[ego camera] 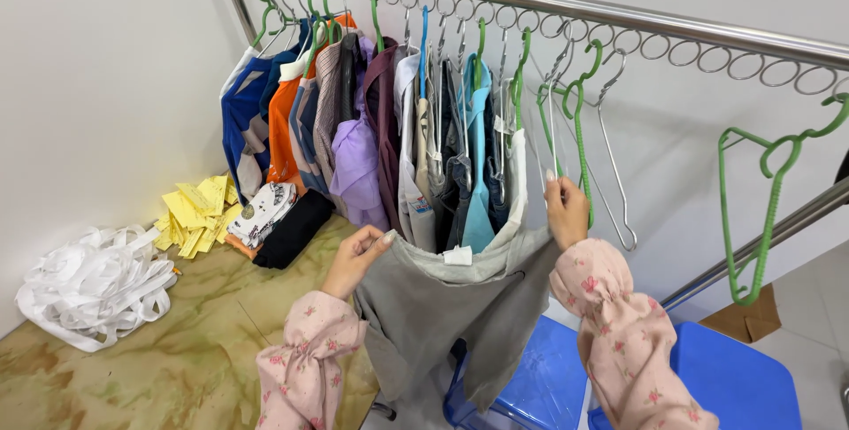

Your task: The person picks up folded garments from a table, places them onto hangers, and hangs them on a clothing rack. The person handles a grey t-shirt, a black t-shirt, a patterned white top, and an orange garment, placing each on a hanger and arranging them on the rack.

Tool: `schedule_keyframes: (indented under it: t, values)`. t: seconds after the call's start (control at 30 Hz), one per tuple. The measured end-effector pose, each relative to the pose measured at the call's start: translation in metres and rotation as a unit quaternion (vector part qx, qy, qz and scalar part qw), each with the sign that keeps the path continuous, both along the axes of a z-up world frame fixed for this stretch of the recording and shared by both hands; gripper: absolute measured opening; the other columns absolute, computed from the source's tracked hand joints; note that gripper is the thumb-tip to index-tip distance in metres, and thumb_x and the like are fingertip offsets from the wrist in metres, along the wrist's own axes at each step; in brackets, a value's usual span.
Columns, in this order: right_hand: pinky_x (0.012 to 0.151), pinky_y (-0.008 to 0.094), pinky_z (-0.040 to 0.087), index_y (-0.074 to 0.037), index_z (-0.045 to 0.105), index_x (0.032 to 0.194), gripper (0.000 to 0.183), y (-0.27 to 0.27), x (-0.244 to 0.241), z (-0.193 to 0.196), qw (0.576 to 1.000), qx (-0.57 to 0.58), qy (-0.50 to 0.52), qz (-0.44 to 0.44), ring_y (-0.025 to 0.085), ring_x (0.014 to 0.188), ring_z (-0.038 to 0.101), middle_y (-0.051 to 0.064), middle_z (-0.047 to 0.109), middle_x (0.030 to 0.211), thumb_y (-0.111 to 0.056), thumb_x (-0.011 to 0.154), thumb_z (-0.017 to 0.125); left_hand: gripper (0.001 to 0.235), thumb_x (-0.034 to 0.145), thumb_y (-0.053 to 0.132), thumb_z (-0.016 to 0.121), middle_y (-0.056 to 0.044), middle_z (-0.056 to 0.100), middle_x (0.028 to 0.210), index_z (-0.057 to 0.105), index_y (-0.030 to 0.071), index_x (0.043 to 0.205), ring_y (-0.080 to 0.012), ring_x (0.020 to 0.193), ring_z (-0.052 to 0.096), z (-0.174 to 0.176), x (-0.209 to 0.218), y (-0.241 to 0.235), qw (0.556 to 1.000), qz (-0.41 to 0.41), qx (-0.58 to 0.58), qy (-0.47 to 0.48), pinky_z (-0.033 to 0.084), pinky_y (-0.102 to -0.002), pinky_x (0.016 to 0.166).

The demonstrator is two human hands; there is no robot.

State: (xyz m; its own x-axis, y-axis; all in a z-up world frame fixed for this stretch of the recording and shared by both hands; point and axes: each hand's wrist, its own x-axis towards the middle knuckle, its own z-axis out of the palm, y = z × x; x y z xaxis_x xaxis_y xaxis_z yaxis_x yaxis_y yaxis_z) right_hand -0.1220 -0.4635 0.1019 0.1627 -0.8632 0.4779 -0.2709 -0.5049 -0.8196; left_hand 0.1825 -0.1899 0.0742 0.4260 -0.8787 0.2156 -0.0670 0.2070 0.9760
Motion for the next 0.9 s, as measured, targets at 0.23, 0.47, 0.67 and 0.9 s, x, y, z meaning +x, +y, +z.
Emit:
schedule_keyframes:
  t: [0.23, 0.47, 0.67, 0.9]
  values:
    - [0.051, 0.031, 0.041, -0.008, 0.058, 0.070, 0.037, 0.035, -0.053, -0.019, 1.000, 0.020, 0.008, 0.022, 0.017, 0.055, 0.048, 0.008, 0.052, 0.055, -0.024, 0.104, 0.059, 0.017, 0.096, 0.023, 0.075, 0.003, 0.056, 0.056, 0.071, 0.010, 0.088, -0.0023, 0.051, 0.045, -0.047, -0.013, -0.005, 0.998, 0.023, 0.004, 0.051, 0.036, -0.016, 0.048]
    - [0.048, 0.025, 0.035, -0.009, 0.059, 0.064, 0.039, 0.071, -0.139, -0.048, 0.997, 0.040, 0.031, 0.064, 0.011, 0.049, 0.041, 0.004, 0.048, 0.046, -0.022, 0.101, 0.062, 0.016, 0.096, 0.023, 0.075, 0.003, 0.056, 0.057, 0.071, 0.011, 0.088, -0.0013, 0.052, 0.045, -0.074, -0.078, -0.001, 0.996, 0.030, 0.002, 0.084, 0.036, -0.015, 0.048]
    - [0.048, 0.022, 0.031, -0.010, 0.058, 0.061, 0.040, 0.106, -0.208, -0.044, 0.992, 0.062, 0.026, 0.103, 0.008, 0.051, 0.036, -0.003, 0.044, 0.048, -0.018, 0.099, 0.063, 0.016, 0.096, 0.023, 0.076, 0.003, 0.059, 0.059, 0.071, 0.010, 0.087, -0.0009, 0.054, 0.048, -0.099, -0.132, 0.010, 0.995, 0.012, -0.002, 0.095, 0.039, -0.014, 0.050]
    - [0.048, 0.021, 0.029, -0.008, 0.061, 0.059, 0.038, 0.152, -0.276, -0.035, 0.990, 0.073, 0.028, 0.120, 0.006, 0.049, 0.033, -0.002, 0.044, 0.045, -0.015, 0.096, 0.066, 0.018, 0.096, 0.025, 0.077, 0.004, 0.061, 0.062, 0.070, 0.010, 0.089, -0.0001, 0.057, 0.050, -0.109, -0.179, 0.022, 0.995, -0.012, -0.004, 0.099, 0.041, -0.014, 0.054]
